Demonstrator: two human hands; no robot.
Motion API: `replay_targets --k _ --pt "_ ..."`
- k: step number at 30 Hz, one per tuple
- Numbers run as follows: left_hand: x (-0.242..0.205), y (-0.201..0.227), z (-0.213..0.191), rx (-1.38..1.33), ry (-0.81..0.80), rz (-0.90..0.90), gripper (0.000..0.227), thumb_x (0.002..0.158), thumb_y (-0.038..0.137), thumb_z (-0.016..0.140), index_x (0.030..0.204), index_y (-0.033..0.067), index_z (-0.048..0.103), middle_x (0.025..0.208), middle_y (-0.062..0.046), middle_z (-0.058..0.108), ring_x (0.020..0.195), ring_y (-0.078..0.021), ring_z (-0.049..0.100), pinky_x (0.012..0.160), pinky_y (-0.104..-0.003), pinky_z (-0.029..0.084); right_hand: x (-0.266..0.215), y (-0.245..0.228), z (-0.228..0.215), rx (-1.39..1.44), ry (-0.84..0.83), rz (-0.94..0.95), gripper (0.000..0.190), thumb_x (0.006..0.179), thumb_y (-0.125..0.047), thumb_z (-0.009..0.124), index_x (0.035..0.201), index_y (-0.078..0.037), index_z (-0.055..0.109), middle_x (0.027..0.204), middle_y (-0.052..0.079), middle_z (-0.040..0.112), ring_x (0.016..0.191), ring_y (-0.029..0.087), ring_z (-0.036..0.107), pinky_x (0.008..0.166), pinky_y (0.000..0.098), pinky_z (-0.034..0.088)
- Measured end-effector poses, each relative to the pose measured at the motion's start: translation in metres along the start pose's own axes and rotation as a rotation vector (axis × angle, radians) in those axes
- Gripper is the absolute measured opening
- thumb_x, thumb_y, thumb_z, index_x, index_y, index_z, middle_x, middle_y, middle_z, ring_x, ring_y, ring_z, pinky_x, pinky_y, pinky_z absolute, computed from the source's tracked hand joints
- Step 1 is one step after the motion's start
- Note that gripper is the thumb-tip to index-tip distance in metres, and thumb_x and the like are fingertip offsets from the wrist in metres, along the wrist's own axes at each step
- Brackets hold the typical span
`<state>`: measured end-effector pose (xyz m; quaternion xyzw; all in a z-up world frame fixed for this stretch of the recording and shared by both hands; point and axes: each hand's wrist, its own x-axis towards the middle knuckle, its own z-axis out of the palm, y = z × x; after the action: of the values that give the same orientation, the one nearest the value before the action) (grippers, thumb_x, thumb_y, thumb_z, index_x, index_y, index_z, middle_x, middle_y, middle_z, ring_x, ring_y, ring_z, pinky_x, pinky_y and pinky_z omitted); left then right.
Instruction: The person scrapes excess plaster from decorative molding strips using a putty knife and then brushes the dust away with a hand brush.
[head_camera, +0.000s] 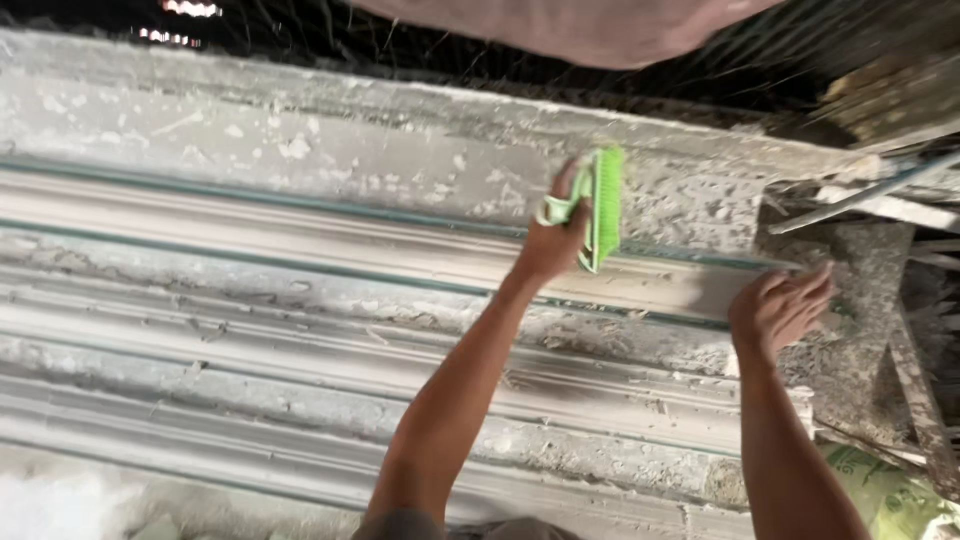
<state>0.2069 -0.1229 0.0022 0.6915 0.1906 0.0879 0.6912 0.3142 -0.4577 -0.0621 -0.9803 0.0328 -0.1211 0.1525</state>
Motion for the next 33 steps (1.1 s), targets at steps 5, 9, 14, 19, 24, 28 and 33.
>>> replay_targets --k 5,9,14,19,24,28,33 --pt "-0.014 0.020 -0.043 -0.016 0.054 -0.069 0.064 0.104 0.044 0.049 0.161 0.0336 0.021 0.121 -0.019 0.075 0.045 -0.0045 0.051 0.032 -0.019 0.049 -0.006 0.029 0.007 0.149 0.006 0.021 0.055 0.112 -0.032 0.023 0.157 0.001 0.029 0.140 0.036 0.047 0.118 0.047 0.055 0.097 0.0602 0.050" --pt "-0.003 -0.022 -0.073 0.958 0.696 0.121 0.061 0.098 0.013 0.068 0.155 0.0221 0.047 0.126 -0.011 0.068 0.098 -0.0173 0.067 0.083 -0.031 0.050 -0.005 0.050 0.033 0.127 0.198 -0.082 0.048 0.108 -0.028 0.040 0.151 -0.008 0.041 0.132 0.019 0.052 0.112 0.041 0.058 0.089 0.0557 0.048" --pt "0.021 -0.036 0.169 -0.259 0.661 0.163 0.070 0.096 0.001 0.065 0.160 0.0201 0.042 0.156 -0.010 0.050 0.129 -0.0133 0.058 0.110 -0.032 0.046 -0.014 0.030 0.013 0.227 0.171 -0.042 0.048 0.105 -0.021 0.038 0.150 -0.006 0.037 0.134 0.018 0.051 0.112 0.042 0.059 0.092 0.0566 0.049" --pt "0.013 0.033 0.255 -0.019 0.063 -0.066 0.063 0.105 0.029 0.052 0.158 0.0523 0.028 0.120 -0.025 0.071 0.081 -0.0384 0.076 0.069 -0.042 0.067 -0.007 0.035 0.019 0.193 0.144 0.019 0.063 0.096 -0.016 0.040 0.157 -0.007 0.029 0.143 0.015 0.044 0.121 0.036 0.059 0.100 0.0510 0.050" --pt "-0.034 -0.021 0.067 0.465 0.108 0.001 0.051 0.106 0.009 0.050 0.156 0.0131 0.040 0.135 -0.022 0.063 0.075 -0.0197 0.074 0.045 -0.024 0.062 -0.014 0.038 0.031 0.240 0.168 -0.003 0.066 0.095 -0.010 0.042 0.159 -0.004 0.029 0.147 0.018 0.045 0.125 0.039 0.057 0.102 0.0493 0.049" --pt "-0.067 -0.014 -0.056 0.430 1.008 0.142 0.057 0.109 0.021 0.062 0.156 0.0403 0.036 0.157 -0.012 0.046 0.104 -0.0294 0.080 0.054 -0.027 0.072 -0.015 0.031 0.025 0.318 0.256 -0.019 0.060 0.098 -0.015 0.043 0.156 -0.004 0.035 0.150 0.021 0.046 0.124 0.044 0.058 0.099 0.0533 0.049" --pt "-0.045 -0.024 0.175 -0.050 0.478 -0.166 0.054 0.094 0.005 0.064 0.146 0.0068 0.051 0.100 -0.025 0.074 0.066 -0.0207 0.071 0.044 -0.031 0.053 0.005 0.027 0.000 0.672 0.233 0.060 0.061 0.104 -0.043 0.040 0.157 -0.013 0.034 0.152 0.020 0.043 0.125 0.040 0.058 0.098 0.0537 0.055"
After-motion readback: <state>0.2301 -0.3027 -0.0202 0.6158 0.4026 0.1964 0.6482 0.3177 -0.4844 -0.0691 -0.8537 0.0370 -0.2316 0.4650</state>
